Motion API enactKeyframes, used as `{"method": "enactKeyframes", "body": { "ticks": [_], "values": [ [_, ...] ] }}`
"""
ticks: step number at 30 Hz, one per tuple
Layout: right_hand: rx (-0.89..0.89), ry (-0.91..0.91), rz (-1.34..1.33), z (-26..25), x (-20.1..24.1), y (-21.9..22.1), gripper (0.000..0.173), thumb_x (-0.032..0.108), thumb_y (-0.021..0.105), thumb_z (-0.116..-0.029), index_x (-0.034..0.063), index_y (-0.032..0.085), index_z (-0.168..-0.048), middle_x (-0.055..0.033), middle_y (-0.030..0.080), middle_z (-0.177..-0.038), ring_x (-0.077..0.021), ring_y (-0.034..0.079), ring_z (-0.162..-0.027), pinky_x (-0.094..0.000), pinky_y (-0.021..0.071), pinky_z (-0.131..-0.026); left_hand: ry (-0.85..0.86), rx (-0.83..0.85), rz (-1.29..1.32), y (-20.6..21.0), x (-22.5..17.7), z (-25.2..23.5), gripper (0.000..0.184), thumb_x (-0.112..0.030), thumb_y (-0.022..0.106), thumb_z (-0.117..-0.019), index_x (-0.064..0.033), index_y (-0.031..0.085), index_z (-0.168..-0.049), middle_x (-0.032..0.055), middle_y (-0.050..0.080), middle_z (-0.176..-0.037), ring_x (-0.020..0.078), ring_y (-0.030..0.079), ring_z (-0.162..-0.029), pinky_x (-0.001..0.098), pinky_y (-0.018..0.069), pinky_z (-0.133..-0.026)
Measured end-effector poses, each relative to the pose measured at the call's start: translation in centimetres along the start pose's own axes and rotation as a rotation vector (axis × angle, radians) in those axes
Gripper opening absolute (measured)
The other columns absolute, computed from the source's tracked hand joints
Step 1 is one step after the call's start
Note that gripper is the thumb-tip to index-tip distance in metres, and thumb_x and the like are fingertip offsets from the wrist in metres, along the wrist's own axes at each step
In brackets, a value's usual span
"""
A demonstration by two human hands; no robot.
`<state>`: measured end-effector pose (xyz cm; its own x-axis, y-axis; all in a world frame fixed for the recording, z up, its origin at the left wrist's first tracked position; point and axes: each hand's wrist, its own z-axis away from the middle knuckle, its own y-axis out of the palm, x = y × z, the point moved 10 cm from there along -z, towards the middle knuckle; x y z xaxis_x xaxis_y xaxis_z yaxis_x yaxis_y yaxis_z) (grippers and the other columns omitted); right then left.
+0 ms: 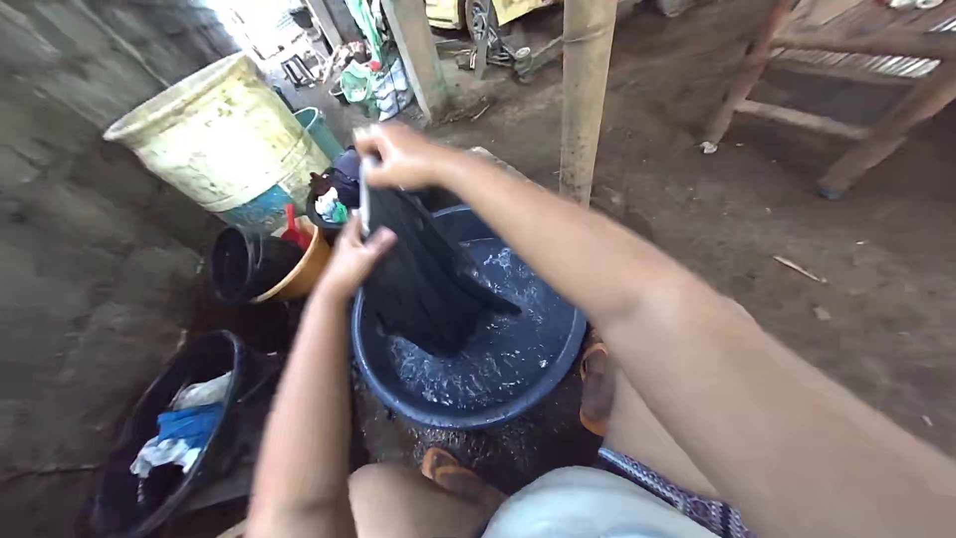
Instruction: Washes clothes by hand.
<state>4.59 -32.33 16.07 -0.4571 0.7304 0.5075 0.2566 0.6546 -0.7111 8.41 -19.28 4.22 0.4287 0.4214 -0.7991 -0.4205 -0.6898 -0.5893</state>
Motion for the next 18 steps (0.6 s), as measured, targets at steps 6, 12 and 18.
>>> {"method": "enactKeyframes", "body": {
  "ticks": [6,12,18],
  "values": [
    [0.296,0.469,-0.149,14.7,-19.4,23.2,0.027,0.011,0.066,-0.0963,-0.0109,0.065,-0.113,-0.031,0.066,-0.114,-0.0443,0.063,-0.113,-0.0604,0.0471,-0.101,-0.362,0.423,-0.171,19.0,20.9,2.7,0.042,-0.03,0.045,-0.1111,0.0066,0.062,-0.123,0.0238,0.065,-0.109,0.0307,0.063,-0.099,0.0504,0.0497,-0.093],
    [0.918,0.729,-0.033,33.5,-27.7,38.6,0.037,0.012,0.062,-0.1005,0.0009,0.062,-0.135,-0.0292,0.06,-0.137,-0.0472,0.053,-0.133,-0.0679,0.0394,-0.109,-0.482,0.823,-0.408,31.3,32.4,10.5,0.051,-0.018,0.051,-0.1069,-0.0154,0.039,-0.157,0.0239,0.058,-0.143,0.0437,0.058,-0.13,0.0646,0.044,-0.108],
    [1.334,0.79,0.011,41.2,-25.5,42.3,0.043,0.016,0.057,-0.1043,0.0021,0.055,-0.145,-0.0296,0.05,-0.15,-0.049,0.042,-0.142,-0.0719,0.0321,-0.113,-0.471,1.119,-0.396,36.7,34.0,15.1,0.044,-0.017,0.051,-0.1064,-0.0095,0.051,-0.15,0.0251,0.051,-0.15,0.0433,0.048,-0.14,0.0626,0.0368,-0.115]
  ]
}}
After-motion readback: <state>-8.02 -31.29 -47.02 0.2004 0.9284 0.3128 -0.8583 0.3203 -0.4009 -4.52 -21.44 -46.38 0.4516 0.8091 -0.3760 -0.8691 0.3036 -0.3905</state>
